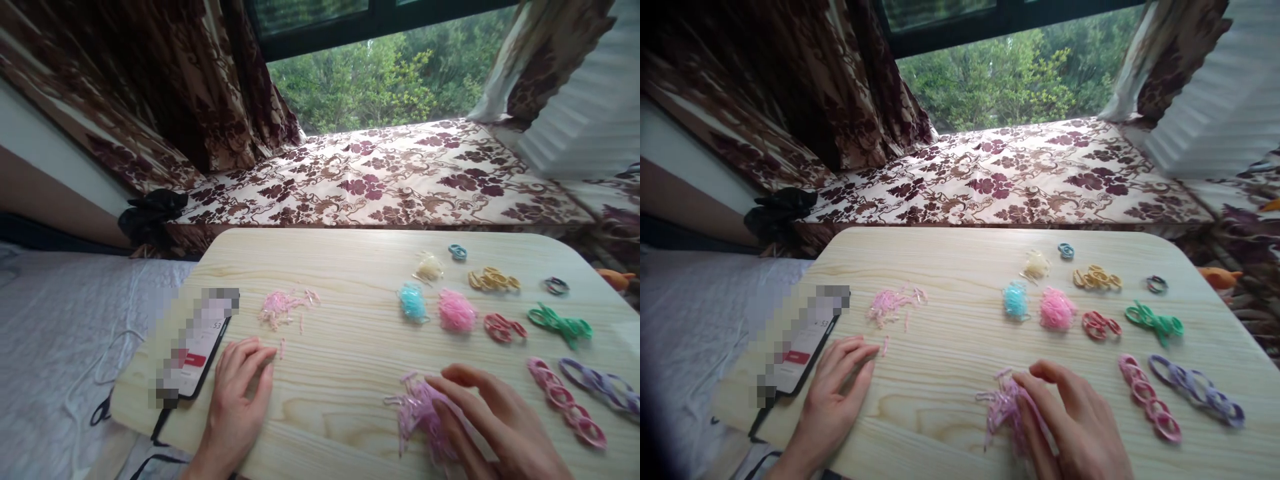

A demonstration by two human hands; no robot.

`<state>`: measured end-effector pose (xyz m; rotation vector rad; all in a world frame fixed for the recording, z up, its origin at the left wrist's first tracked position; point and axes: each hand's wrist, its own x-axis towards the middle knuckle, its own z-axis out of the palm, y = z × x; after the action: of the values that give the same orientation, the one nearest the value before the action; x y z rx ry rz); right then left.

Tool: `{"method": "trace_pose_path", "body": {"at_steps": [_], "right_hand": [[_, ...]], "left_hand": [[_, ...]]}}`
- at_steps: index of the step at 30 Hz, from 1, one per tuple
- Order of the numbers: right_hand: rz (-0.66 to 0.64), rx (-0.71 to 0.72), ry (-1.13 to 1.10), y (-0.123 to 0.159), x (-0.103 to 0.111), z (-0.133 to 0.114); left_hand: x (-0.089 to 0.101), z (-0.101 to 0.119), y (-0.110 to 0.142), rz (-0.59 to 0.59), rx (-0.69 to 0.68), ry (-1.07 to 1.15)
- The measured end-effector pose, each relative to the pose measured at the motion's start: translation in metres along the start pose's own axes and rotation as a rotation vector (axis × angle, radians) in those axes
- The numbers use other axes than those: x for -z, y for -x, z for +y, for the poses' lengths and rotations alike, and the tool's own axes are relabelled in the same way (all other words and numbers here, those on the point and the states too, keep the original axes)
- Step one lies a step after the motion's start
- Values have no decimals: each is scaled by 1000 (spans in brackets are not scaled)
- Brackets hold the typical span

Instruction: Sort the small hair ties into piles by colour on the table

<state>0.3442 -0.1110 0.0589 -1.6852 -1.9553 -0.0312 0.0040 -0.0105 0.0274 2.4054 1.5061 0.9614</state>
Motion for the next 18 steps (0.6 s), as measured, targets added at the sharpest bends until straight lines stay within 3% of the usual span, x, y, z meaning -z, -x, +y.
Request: {"method": "trace_pose_path", "body": {"at_steps": [7, 12, 15, 18], "right_hand": [[24, 180, 121, -5, -31, -16], [9, 111, 70, 6, -20, -6], [20, 168, 145, 3, -17, -4], [98, 280, 223, -6, -27, -13]], "left_hand": [[-1, -1, 1, 5, -8, -8], [-1, 0, 1, -4, -3, 12], [-2, -1, 2, 0, -8, 15], [-3, -2, 2, 19, -16, 16]]}}
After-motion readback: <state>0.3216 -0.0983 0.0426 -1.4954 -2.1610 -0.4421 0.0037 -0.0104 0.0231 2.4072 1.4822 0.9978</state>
